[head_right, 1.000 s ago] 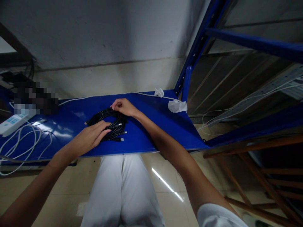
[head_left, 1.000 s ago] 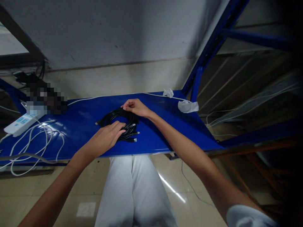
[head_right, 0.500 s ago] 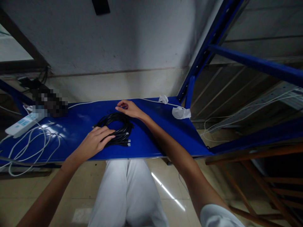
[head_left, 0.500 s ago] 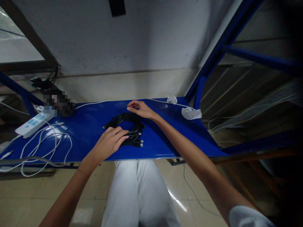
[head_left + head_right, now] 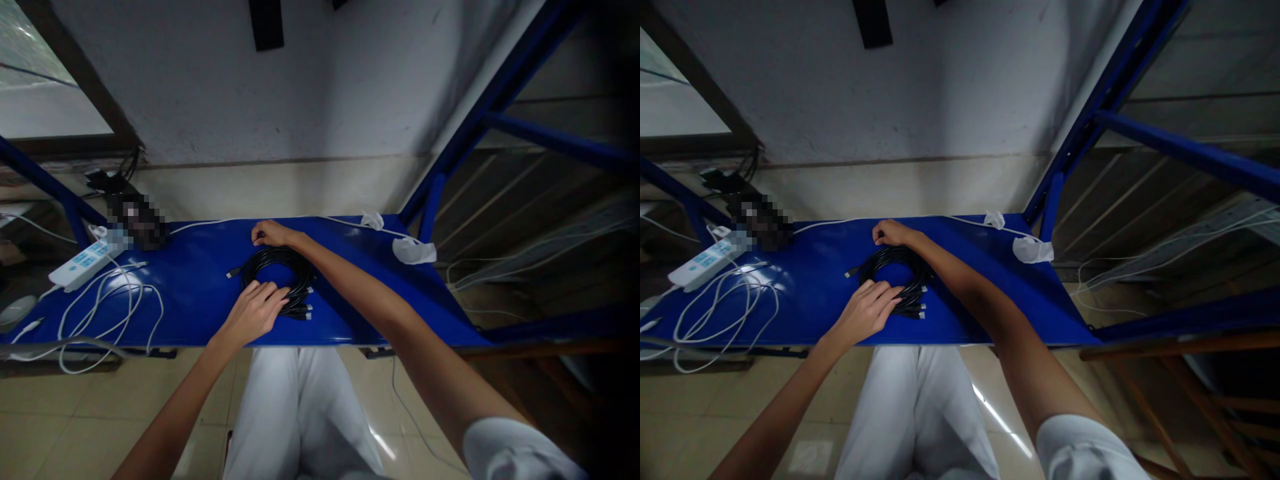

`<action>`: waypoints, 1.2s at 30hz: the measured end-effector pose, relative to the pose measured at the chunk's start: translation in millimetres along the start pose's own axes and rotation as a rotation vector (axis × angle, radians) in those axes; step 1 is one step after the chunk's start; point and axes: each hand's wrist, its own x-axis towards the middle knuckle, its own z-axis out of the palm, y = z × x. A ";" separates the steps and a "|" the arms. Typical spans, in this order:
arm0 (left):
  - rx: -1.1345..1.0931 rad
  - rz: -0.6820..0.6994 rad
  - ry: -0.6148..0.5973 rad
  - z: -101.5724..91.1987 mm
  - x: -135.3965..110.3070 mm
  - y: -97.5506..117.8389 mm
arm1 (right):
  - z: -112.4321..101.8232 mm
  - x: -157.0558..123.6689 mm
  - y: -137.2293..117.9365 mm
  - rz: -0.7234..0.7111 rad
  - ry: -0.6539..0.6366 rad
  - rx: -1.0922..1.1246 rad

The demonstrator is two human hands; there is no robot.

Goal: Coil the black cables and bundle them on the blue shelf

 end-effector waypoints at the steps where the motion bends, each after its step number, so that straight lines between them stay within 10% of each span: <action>1: 0.001 0.006 0.003 2.2 0.8 -1.7 | -2.2 -2.9 0.2 -0.001 0.010 0.006; 15: -0.168 0.025 -0.079 10.7 63.9 -19.5 | -52.7 -115.5 -14.3 0.024 0.674 0.250; 24: -0.545 0.006 -0.122 -27.0 99.7 -39.7 | -36.0 -161.1 -42.3 -0.011 0.632 0.217; 36: -0.732 -0.121 0.060 -20.2 91.5 -48.3 | -16.9 -172.8 -75.4 -0.002 0.425 -0.284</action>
